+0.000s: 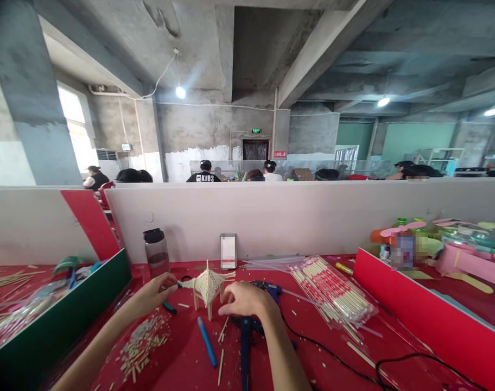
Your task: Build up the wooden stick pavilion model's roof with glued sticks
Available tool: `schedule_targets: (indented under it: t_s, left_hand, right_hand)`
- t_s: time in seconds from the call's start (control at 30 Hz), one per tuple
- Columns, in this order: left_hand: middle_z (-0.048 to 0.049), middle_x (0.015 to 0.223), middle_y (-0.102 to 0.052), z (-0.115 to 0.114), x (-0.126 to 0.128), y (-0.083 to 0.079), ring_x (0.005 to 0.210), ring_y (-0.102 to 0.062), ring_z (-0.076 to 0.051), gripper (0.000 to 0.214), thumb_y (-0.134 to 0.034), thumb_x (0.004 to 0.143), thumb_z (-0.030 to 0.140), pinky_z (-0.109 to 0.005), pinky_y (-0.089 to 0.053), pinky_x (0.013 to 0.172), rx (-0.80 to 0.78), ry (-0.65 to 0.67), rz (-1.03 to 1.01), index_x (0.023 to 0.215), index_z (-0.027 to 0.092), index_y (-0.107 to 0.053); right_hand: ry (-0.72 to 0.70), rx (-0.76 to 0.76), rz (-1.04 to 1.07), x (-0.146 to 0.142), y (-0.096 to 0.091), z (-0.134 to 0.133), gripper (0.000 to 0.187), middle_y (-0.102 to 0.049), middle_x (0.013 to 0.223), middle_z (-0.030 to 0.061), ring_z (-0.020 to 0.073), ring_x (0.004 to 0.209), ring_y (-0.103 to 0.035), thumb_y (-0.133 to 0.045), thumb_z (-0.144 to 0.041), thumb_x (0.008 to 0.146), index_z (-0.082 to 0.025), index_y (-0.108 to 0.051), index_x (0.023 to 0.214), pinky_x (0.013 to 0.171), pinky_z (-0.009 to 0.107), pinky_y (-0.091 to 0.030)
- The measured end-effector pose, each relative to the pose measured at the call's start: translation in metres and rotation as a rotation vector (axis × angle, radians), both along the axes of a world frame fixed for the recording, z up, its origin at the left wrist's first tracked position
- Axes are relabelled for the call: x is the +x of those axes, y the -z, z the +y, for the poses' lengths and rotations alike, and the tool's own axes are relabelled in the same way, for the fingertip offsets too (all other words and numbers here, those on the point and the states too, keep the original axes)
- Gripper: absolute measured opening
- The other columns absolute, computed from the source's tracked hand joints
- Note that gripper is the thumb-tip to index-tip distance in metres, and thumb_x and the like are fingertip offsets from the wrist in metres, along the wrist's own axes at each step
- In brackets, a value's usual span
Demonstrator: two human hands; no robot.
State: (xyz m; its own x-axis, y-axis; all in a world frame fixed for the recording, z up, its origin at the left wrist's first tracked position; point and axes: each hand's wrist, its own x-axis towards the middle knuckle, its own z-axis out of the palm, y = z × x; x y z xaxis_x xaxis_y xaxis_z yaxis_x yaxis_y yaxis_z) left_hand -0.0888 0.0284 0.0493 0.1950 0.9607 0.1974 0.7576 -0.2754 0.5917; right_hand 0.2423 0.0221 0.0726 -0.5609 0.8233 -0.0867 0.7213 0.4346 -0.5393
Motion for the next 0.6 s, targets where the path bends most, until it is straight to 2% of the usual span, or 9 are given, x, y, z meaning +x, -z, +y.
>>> schedule_targets:
  t_s: [0.07,0.17,0.27,0.33,0.43,0.5,0.6]
  left_hand:
    - [-0.0078,0.095,-0.072,-0.001,-0.001,-0.003,0.086,-0.068,-0.026,0.04,-0.048,0.091,0.053,-0.035,-0.05,0.075,-0.002,0.002,0.017,0.107,0.018,-0.06]
    - [-0.0071,0.093,-0.072,-0.006,0.001,-0.008,0.084,-0.067,-0.025,0.038,-0.048,0.092,0.051,-0.034,-0.048,0.075,-0.005,0.002,0.051,0.107,0.018,-0.06]
    - [-0.0058,0.09,-0.071,-0.012,0.002,-0.017,0.082,-0.067,-0.025,0.034,-0.047,0.093,0.049,-0.033,-0.046,0.072,-0.006,0.003,0.091,0.102,0.02,-0.062]
    - [-0.005,0.085,-0.07,-0.017,0.002,-0.025,0.078,-0.066,-0.024,0.032,-0.047,0.093,0.048,-0.032,-0.043,0.069,-0.006,0.001,0.12,0.097,0.02,-0.062]
    - [-0.0043,0.081,-0.069,-0.031,0.009,-0.044,0.072,-0.063,-0.023,0.032,-0.047,0.094,0.047,-0.031,-0.04,0.065,0.003,-0.002,0.152,0.094,0.02,-0.063]
    - [-0.0037,0.083,-0.071,-0.046,0.021,-0.06,0.073,-0.064,-0.022,0.032,-0.048,0.095,0.049,-0.03,-0.04,0.066,0.019,0.03,0.158,0.095,0.021,-0.064]
    - [-0.0048,0.09,-0.074,-0.072,0.051,-0.077,0.074,-0.066,-0.021,0.036,-0.042,0.1,0.048,-0.027,-0.04,0.064,0.016,0.209,0.132,0.104,0.022,-0.065]
  right_hand:
    - [-0.033,-0.016,-0.024,-0.017,0.003,-0.001,0.036,-0.079,0.097,0.0059,0.0212,0.085,-0.071,-0.077,-0.048,0.077,-0.02,-0.077,0.101,0.066,0.024,-0.046]
    - [-0.084,-0.062,-0.077,-0.034,0.009,-0.001,0.024,-0.079,0.085,0.0058,0.0207,0.078,-0.07,-0.075,-0.04,0.08,-0.019,-0.08,0.088,0.063,0.024,-0.044]
    - [-0.213,-0.199,-0.104,-0.037,0.01,-0.004,0.016,-0.078,0.077,0.0021,0.0161,0.07,-0.067,-0.072,-0.032,0.083,-0.019,-0.081,0.084,0.058,0.02,-0.042]
    - [-0.32,-0.308,-0.097,-0.032,0.004,-0.009,0.016,-0.078,0.077,-0.0005,0.014,0.07,-0.067,-0.073,-0.033,0.083,-0.02,-0.082,0.085,0.057,0.018,-0.042]
    - [-0.446,-0.403,0.062,-0.021,-0.011,-0.018,0.021,-0.077,0.077,-0.0011,0.0125,0.074,-0.066,-0.071,-0.036,0.086,-0.019,-0.082,0.091,0.062,0.016,-0.042]
    - [-0.462,-0.385,0.209,-0.016,-0.021,-0.023,0.024,-0.077,0.075,0.0006,0.0108,0.065,-0.06,-0.067,-0.034,0.088,-0.016,-0.081,0.095,0.059,0.017,-0.04]
    - [-0.432,-0.319,0.337,-0.018,-0.03,-0.028,0.027,-0.077,0.075,0.0027,0.0095,0.052,-0.049,-0.056,-0.023,0.093,-0.013,-0.078,0.106,0.052,0.018,-0.038]
